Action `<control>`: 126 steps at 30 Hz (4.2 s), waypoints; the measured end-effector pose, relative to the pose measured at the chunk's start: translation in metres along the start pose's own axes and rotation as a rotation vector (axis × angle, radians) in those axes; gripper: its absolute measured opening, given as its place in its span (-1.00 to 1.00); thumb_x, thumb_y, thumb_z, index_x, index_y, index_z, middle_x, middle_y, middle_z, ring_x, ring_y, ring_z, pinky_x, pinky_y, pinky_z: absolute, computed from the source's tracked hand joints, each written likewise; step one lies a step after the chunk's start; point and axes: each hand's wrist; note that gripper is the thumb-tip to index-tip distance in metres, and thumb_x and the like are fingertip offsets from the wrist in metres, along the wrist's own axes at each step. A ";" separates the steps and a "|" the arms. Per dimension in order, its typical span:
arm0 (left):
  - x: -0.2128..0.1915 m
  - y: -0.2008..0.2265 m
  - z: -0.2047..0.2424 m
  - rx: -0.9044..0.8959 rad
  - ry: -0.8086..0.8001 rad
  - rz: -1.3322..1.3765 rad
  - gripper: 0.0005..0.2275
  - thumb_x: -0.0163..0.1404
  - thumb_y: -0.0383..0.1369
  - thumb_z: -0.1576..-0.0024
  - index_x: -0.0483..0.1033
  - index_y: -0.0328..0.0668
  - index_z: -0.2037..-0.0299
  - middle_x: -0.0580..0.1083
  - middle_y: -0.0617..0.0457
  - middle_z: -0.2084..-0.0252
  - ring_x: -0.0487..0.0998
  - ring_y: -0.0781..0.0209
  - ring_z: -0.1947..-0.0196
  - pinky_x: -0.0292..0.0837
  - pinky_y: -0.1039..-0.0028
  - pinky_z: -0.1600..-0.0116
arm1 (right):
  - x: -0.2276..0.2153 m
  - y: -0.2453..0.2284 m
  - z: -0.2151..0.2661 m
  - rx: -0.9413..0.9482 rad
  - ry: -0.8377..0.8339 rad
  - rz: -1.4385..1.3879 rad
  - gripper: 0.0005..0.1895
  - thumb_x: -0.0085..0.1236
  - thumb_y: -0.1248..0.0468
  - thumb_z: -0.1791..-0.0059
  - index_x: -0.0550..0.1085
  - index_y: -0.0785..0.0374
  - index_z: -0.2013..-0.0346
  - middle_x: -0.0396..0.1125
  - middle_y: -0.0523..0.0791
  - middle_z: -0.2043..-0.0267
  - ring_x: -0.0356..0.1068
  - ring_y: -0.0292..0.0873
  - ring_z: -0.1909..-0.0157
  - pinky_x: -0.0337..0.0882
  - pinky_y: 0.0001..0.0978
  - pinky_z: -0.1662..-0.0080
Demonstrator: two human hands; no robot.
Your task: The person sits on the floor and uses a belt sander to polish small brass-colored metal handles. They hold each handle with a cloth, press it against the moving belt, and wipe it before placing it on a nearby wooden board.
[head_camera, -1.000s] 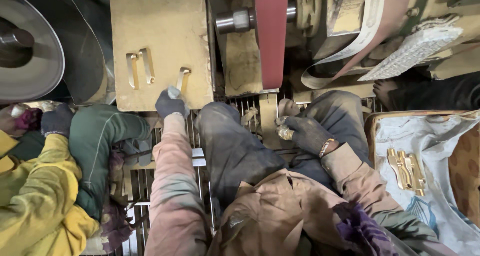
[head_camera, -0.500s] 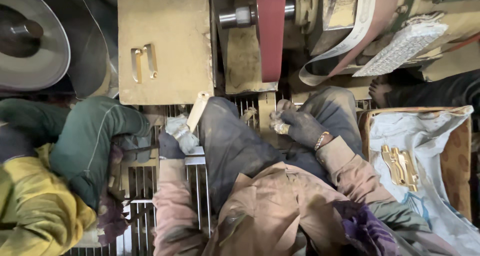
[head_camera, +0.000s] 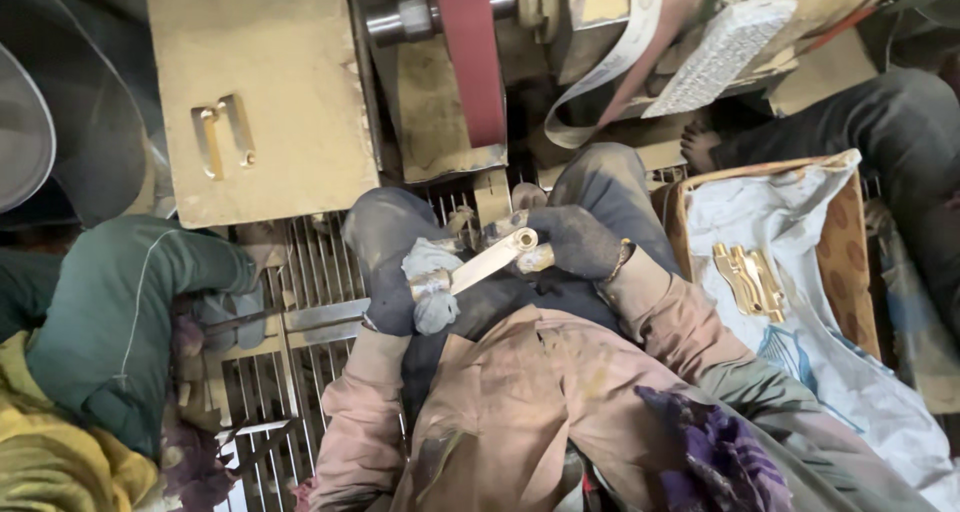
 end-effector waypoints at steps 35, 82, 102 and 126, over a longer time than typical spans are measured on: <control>-0.014 -0.079 -0.107 -0.249 0.214 0.017 -0.73 0.09 -0.52 -0.19 0.56 -0.38 -0.10 0.58 0.00 0.04 0.57 0.30 0.06 0.50 0.50 -0.06 | -0.028 0.084 -0.073 0.240 0.186 -0.629 -0.71 0.15 0.38 -0.01 0.43 0.41 -0.01 0.50 -0.05 0.26 0.56 -0.16 0.29 0.62 -0.30 0.24; 0.014 -0.051 -0.091 -0.247 0.313 0.229 -0.74 -0.04 -0.55 -0.25 0.50 -0.46 -0.12 0.55 -0.11 0.06 0.59 0.19 0.15 0.55 0.48 0.06 | -0.024 0.071 -0.060 0.012 0.253 -0.603 -0.67 0.07 0.39 -0.10 0.46 0.37 -0.18 0.44 -0.07 0.12 0.49 -0.24 0.13 0.53 -0.40 0.05; 0.067 0.065 -0.006 0.128 0.139 -0.576 -0.70 0.12 -0.58 -0.12 0.55 -0.45 -0.09 0.58 0.04 0.18 0.56 0.34 0.27 0.48 0.56 0.18 | -0.020 0.017 0.031 -0.059 0.148 -0.102 -0.46 0.28 0.31 0.06 0.45 0.28 -0.22 0.48 -0.07 -0.16 0.50 -0.20 -0.14 0.47 -0.34 -0.14; 0.020 -0.062 -0.101 -0.426 0.034 0.146 -0.77 0.11 -0.54 -0.19 0.55 -0.45 -0.04 0.59 -0.03 0.12 0.59 0.24 0.17 0.54 0.44 0.06 | -0.030 0.054 -0.003 0.074 0.393 0.270 -0.59 0.38 0.10 0.11 0.56 0.27 0.09 0.52 0.04 0.25 0.52 0.02 0.22 0.45 -0.16 0.14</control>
Point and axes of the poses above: each hand's wrist, its own z-axis away from the middle knuckle, its own x-axis out of the palm, y = z × x
